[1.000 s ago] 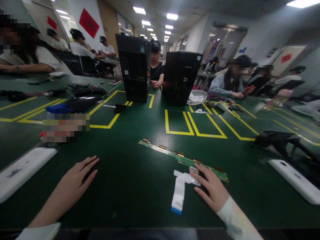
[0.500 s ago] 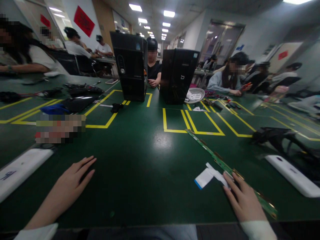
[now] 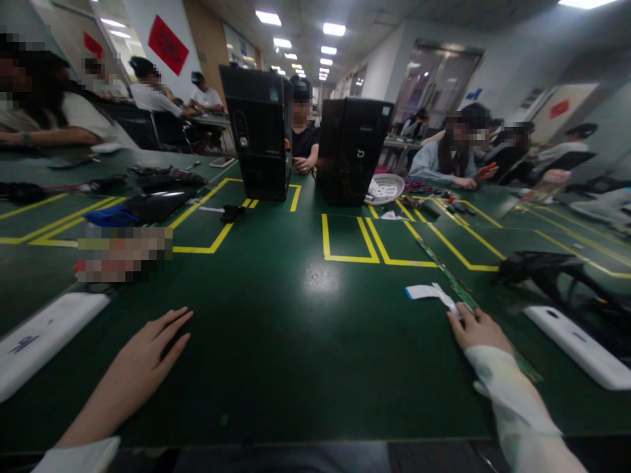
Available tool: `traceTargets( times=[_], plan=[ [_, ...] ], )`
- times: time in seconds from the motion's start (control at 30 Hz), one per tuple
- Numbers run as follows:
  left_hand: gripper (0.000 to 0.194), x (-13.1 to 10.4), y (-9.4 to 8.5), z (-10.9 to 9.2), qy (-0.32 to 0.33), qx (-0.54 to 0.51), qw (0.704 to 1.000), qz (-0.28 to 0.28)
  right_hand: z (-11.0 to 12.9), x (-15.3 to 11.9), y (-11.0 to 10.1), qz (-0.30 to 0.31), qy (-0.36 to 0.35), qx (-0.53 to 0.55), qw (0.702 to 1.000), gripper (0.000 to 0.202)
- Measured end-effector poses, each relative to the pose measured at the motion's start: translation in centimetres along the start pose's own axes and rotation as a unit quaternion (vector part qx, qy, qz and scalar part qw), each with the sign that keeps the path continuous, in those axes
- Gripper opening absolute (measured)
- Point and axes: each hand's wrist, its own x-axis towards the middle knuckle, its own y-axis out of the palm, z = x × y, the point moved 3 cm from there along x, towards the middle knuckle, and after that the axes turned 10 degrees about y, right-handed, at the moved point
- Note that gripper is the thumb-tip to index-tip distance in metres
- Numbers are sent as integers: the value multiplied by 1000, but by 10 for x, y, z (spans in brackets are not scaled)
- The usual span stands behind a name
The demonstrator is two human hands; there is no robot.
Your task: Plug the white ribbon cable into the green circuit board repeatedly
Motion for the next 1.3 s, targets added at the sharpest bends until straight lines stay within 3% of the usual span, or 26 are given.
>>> traceTargets(
  times=[0.1,0.17,0.43,0.6,0.87,1.07,1.17,1.3],
  plan=[
    [61,0,1,1,2,1,1000,0,9,19,-9,95,129,-23,987,77],
    [61,0,2,1,2,-1,1000,-1,17,26,-15,128,164,-16,978,79],
    [65,0,0,-2,7,6,1000,-17,25,38,-9,132,247,-45,959,64],
    [66,0,1,-1,8,8,1000,-19,25,38,-6,140,262,-54,953,62],
    [64,-1,0,0,4,7,1000,-16,21,43,-4,146,262,-53,953,59],
    [61,-3,2,2,1,7,1000,-9,19,39,-1,96,243,-48,964,56],
    [61,-2,2,2,4,8,1000,-11,21,39,-3,66,194,-37,978,51],
    [61,-1,1,0,3,10,1000,-14,39,42,0,57,75,5,996,40]
  ],
)
